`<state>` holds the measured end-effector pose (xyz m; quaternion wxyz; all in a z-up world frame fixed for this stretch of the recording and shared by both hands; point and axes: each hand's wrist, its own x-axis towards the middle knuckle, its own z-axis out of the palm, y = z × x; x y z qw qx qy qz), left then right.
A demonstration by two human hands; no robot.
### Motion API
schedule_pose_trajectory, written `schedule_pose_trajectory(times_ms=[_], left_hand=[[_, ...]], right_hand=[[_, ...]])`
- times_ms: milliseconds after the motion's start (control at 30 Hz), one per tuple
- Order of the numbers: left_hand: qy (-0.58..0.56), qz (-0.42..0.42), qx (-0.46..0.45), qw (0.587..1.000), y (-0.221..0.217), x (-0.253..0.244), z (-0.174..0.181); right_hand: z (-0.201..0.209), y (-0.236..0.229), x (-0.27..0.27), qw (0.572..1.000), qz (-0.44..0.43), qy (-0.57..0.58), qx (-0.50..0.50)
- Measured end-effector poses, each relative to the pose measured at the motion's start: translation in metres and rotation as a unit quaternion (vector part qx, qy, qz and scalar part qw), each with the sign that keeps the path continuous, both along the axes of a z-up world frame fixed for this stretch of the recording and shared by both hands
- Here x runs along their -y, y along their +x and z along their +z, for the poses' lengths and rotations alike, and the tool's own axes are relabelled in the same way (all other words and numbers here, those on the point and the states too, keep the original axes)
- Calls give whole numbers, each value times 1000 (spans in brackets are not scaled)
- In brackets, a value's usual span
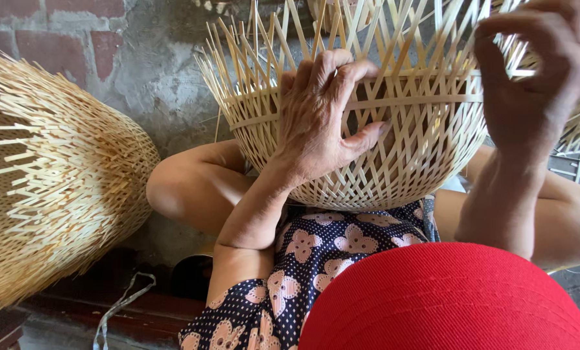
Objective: The person weaves a basket by hand, threading thin strips of wood or bamboo through the existing structure and securing them at the rim.
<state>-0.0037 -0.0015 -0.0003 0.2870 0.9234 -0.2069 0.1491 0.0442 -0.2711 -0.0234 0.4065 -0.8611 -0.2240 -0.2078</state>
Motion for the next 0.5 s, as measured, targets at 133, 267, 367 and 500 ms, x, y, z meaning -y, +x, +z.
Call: schedule_pose_trajectory(times_ms=[133,267,367,500], left_hand=[[2,-1,-2,1000,0,-1,1],[8,5,-7,1000,-1,0,1],[7,7,-5,1000,0,1,0],[-8,2,5,1000,2,1,-6]], right_hand=[[8,3,-3,988,55,-140,-20],[14,22,-18,975,63,-214,-2],[18,29,-21,934,141,116,-306],[24,20,-21,877,176,281,-348]])
